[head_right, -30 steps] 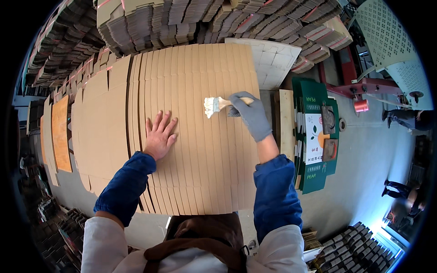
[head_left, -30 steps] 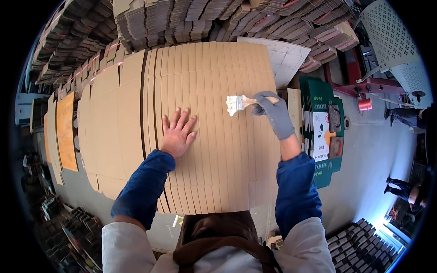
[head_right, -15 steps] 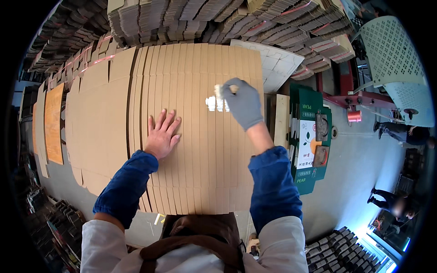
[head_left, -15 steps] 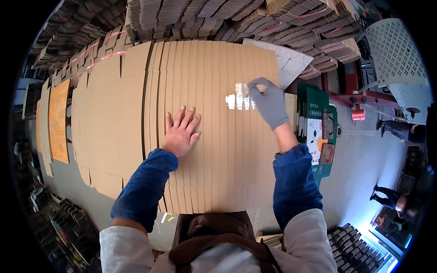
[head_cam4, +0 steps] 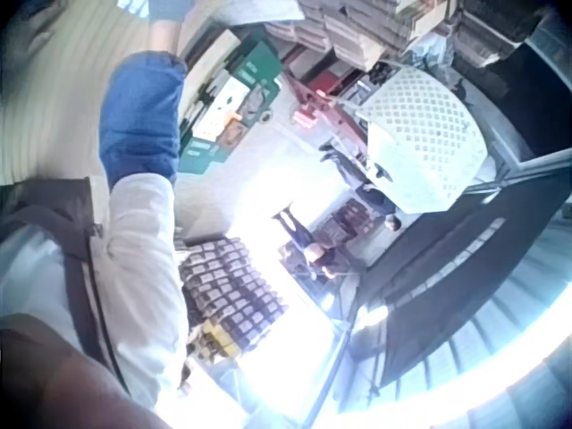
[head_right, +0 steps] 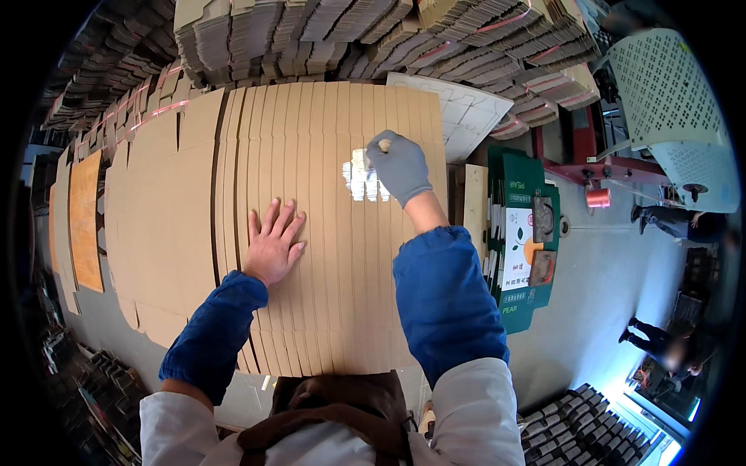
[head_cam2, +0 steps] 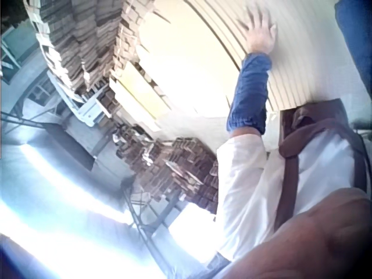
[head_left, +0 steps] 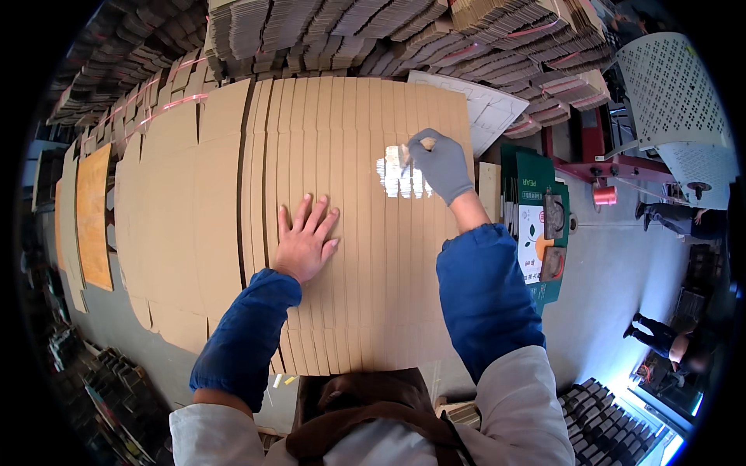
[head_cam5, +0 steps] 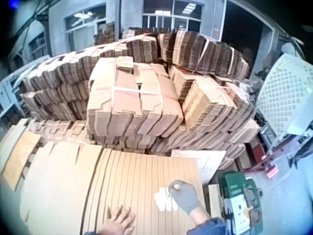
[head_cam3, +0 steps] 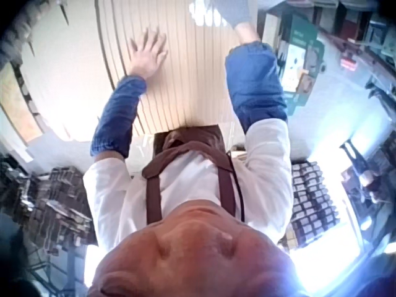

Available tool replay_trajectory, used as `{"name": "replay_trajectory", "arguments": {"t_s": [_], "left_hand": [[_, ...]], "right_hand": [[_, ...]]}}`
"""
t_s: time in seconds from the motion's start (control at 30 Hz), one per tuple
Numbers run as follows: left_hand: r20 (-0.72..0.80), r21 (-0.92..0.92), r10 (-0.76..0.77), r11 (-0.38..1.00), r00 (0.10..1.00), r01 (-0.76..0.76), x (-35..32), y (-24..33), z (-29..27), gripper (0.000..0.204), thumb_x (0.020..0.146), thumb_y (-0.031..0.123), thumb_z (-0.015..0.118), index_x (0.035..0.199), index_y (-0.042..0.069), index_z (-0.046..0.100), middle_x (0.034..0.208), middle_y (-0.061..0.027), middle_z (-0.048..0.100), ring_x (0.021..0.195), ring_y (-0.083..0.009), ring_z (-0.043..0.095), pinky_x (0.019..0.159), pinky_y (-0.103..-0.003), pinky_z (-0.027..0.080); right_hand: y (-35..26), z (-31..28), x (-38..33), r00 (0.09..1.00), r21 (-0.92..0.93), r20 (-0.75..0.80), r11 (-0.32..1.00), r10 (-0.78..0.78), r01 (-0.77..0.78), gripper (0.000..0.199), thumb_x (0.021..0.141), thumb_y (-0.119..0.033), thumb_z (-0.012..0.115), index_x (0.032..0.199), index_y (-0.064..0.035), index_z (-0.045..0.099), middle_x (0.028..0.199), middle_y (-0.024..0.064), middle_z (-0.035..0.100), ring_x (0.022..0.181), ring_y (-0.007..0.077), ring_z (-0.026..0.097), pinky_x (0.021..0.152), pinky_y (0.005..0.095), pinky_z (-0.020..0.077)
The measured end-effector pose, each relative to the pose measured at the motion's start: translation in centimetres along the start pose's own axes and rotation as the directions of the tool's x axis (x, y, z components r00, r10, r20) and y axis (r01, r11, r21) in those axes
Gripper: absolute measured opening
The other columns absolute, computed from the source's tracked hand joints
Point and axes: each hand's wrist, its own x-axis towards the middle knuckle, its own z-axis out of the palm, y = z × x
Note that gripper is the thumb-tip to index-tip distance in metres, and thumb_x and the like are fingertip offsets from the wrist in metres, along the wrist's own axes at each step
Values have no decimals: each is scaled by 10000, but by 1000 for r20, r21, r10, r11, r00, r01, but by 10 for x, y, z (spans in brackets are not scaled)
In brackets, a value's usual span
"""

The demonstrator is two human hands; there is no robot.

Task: The person applies a white adhesive substance to a large, flat piece of cardboard using a brush. They repeatedly dip the brush into a container on the floor to reload the adhesive and spread it across the surface of the cardboard in a systematic manner.

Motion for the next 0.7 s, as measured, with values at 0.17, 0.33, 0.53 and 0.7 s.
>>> {"name": "replay_trajectory", "arguments": {"t_s": [0.17, 0.33, 0.53, 0.7], "left_hand": [[6, -2, -9, 1000, 1000, 9, -7, -3, -2, 587, 930, 371, 583, 1466, 190, 427, 1599, -69, 278, 1494, -340, 179, 1141, -684, 142], [-5, -10, 5, 1000, 1000, -5, -2, 0, -3, 588, 931, 364, 581, 1468, 185, 422, 1595, -70, 283, 1486, -340, 197, 1144, -677, 142], [-20, 4, 10, 1000, 1000, -10, -3, -1, -1, 583, 934, 371, 578, 1464, 187, 419, 1592, -66, 284, 1486, -338, 199, 1143, -677, 145], [5, 23, -10, 1000, 1000, 10, -6, -3, -2, 571, 942, 369, 565, 1463, 185, 419, 1592, -66, 283, 1486, -344, 196, 1142, -677, 149]], "right_hand": [[45, -56, 8, 990, -140, -96, 983, 103, -116, 219, 895, -301, 605, 889, -99, 689, 827, 160, 704, 781, 340, 685, 721, 394, 544], [73, -68, 8, 989, -299, -139, 950, 46, -87, 248, 889, -316, 609, 898, -79, 681, 852, 175, 704, 803, 365, 680, 729, 421, 542], [78, -65, -3, 991, -121, -124, 991, 48, -63, 260, 900, -312, 595, 872, -65, 668, 860, 188, 696, 829, 389, 676, 742, 455, 543], [37, -65, -32, 975, -273, -223, 960, 3, -66, 179, 893, -261, 624, 873, -84, 641, 815, 189, 665, 777, 368, 673, 675, 459, 545]]}}
